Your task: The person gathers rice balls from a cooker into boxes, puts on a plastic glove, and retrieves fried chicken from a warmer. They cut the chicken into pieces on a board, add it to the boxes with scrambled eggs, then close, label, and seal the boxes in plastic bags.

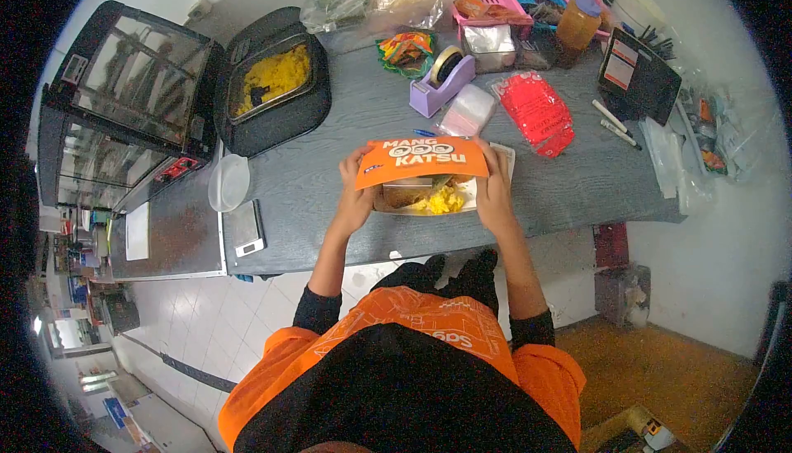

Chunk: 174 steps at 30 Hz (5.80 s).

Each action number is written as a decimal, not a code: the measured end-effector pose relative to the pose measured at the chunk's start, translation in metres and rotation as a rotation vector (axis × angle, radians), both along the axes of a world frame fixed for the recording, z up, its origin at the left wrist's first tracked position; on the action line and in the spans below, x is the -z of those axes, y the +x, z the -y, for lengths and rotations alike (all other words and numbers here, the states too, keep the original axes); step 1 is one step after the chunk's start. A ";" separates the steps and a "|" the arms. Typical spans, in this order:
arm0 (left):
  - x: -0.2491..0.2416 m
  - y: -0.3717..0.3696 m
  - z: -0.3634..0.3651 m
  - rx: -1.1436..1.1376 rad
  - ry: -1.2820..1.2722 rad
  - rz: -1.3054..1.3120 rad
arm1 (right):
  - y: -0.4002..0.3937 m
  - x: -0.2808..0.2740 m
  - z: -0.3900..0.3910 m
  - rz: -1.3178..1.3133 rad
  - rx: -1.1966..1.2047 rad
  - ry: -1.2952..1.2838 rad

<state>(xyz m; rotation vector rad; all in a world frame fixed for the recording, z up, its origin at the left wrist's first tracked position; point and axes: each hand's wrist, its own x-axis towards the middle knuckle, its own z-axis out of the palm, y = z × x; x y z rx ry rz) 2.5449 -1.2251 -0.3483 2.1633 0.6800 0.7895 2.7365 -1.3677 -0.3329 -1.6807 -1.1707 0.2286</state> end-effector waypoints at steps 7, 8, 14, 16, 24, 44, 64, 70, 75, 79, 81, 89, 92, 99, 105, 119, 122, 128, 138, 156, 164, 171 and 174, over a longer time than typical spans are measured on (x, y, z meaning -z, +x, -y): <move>0.015 -0.032 0.000 0.303 -0.168 0.080 | 0.004 0.037 0.039 -0.018 -0.290 0.010; 0.016 -0.032 0.001 0.226 -0.105 -0.033 | 0.010 0.033 0.038 0.068 -0.310 -0.040; -0.020 -0.014 -0.012 0.359 0.360 -0.389 | 0.015 -0.015 0.021 0.411 -0.408 -0.478; -0.018 -0.012 -0.010 0.336 0.544 -0.445 | 0.013 -0.013 0.017 0.608 -0.392 -0.543; -0.015 -0.009 -0.009 0.332 0.805 -0.636 | 0.011 -0.015 0.011 0.942 -0.351 -0.696; 0.020 0.160 -0.152 0.330 -0.934 -0.195 | -0.049 0.022 0.002 0.807 -0.094 0.135; -0.009 0.014 0.080 -0.117 -0.720 0.382 | -0.043 0.031 -0.003 0.675 -0.060 0.261; 0.042 0.013 0.077 -0.082 -0.193 0.022 | -0.014 0.041 0.015 0.263 -0.012 0.285; -0.013 0.001 0.057 0.158 -0.053 -0.577 | 0.037 0.098 0.025 0.309 0.706 -0.301; -0.094 0.048 -0.012 0.578 -0.635 -0.517 | 0.061 0.111 0.048 0.246 0.538 -0.446; -0.046 0.101 -0.076 0.232 0.050 -0.221 | 0.075 0.131 0.060 -0.188 0.406 -0.206; 0.011 0.172 -0.150 0.363 -0.961 -0.335 | 0.003 -0.002 0.025 0.043 0.097 0.153; 0.037 0.141 -0.147 0.464 -1.101 0.011 | -0.018 0.014 0.010 0.014 0.186 -0.030; 0.067 0.131 -0.139 0.075 -0.260 -0.207 | -0.028 0.005 0.003 0.225 0.244 -0.165; -0.063 0.104 -0.073 0.475 -0.586 -0.118 | -0.026 0.015 0.001 0.198 0.222 -0.174; -0.040 0.100 -0.029 0.714 -0.443 -0.388 | -0.027 0.023 0.001 0.132 0.202 -0.131; -0.039 0.104 -0.033 0.708 -0.144 -0.385 | -0.027 0.024 0.000 0.145 0.212 -0.164; -0.061 0.097 -0.030 0.831 -0.238 -0.475 | -0.028 0.027 0.000 0.108 0.217 -0.139; -0.044 0.031 -0.057 0.260 0.100 -0.555 | -0.028 0.044 -0.003 -0.321 0.191 0.026; 0.065 0.169 0.146 0.395 -1.281 0.113 | 0.167 0.059 0.151 -1.111 0.228 0.123; 0.031 0.352 0.171 0.320 -0.873 -0.001 | 0.371 0.065 0.223 -0.902 0.259 0.034; 0.006 0.456 0.102 0.145 -0.656 -0.102 | 0.495 0.066 0.346 0.554 0.591 -0.364; 0.029 0.521 0.076 0.183 -0.686 0.080 | 0.509 0.057 0.377 0.503 0.356 -0.432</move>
